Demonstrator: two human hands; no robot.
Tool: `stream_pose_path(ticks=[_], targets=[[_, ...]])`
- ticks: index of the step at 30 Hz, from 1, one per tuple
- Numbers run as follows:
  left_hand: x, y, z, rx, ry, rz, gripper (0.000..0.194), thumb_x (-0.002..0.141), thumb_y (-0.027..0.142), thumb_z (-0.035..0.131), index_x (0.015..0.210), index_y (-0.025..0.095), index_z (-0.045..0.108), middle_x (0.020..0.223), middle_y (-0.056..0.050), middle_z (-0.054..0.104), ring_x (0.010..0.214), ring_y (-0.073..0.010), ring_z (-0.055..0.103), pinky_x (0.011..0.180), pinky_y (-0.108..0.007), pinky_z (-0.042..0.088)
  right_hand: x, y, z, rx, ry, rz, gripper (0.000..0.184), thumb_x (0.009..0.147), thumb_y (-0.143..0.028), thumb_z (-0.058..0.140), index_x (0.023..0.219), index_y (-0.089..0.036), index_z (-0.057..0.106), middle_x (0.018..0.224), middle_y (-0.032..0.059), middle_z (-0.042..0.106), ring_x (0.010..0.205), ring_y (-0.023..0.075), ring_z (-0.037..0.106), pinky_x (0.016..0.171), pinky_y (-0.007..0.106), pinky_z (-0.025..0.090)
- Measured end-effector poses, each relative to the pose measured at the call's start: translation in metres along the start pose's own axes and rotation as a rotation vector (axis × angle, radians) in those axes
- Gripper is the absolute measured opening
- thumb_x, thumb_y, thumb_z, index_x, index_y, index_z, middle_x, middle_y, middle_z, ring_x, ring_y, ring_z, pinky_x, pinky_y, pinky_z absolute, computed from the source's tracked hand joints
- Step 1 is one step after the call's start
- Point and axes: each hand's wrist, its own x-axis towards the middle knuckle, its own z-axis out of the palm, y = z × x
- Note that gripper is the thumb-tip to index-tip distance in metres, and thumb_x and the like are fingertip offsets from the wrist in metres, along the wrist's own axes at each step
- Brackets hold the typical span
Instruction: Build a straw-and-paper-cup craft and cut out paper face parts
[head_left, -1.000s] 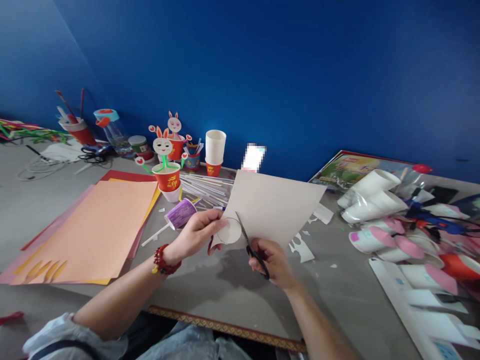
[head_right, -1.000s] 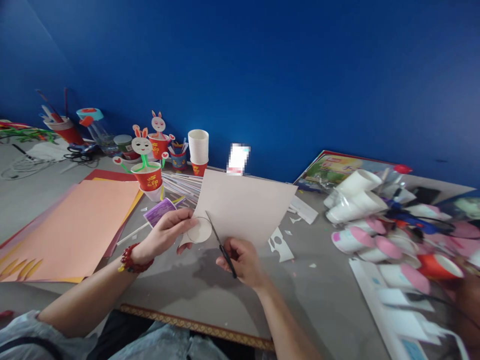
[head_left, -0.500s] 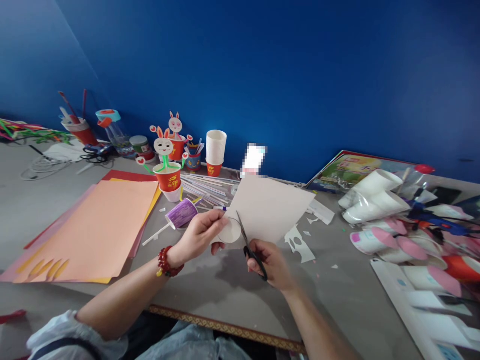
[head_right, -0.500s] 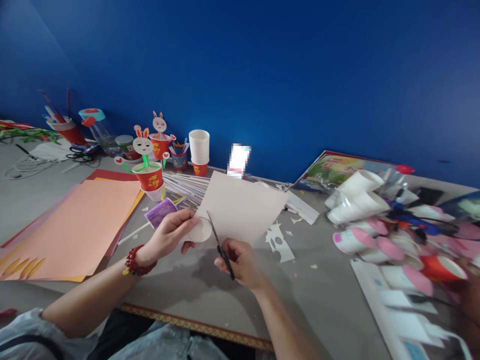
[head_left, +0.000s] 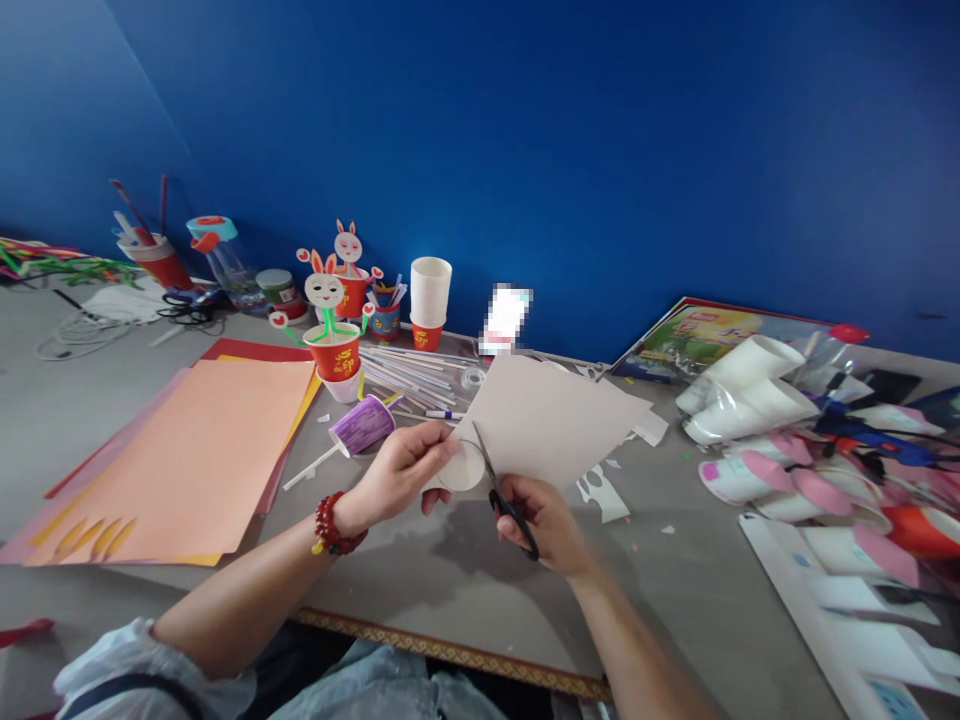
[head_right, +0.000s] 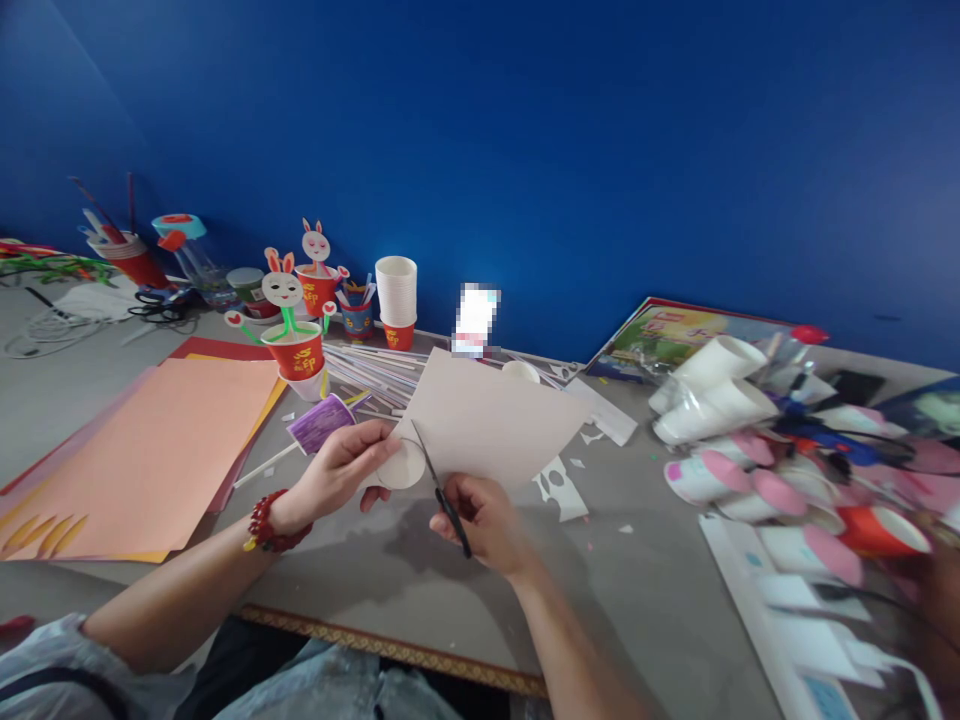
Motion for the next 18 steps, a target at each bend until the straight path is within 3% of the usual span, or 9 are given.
stream_pose_path(ticks=[18], targets=[[-0.0002, 0.0074, -0.0048, -0.018, -0.066, 0.004, 0.037, 0.097, 0.048, 0.053, 0.082, 0.014, 0.058, 0.058, 0.001, 0.062, 0.037, -0.0058, 0.053, 0.033, -0.013, 0.038, -0.0050, -0.0100, -0.0018, 0.007, 0.009, 0.030, 0.060, 0.069, -0.074, 0.071, 0.062, -0.022, 0.042, 0.058, -0.0054, 0.039, 0.052, 0.0097, 0.032, 0.047, 0.025, 0.023]])
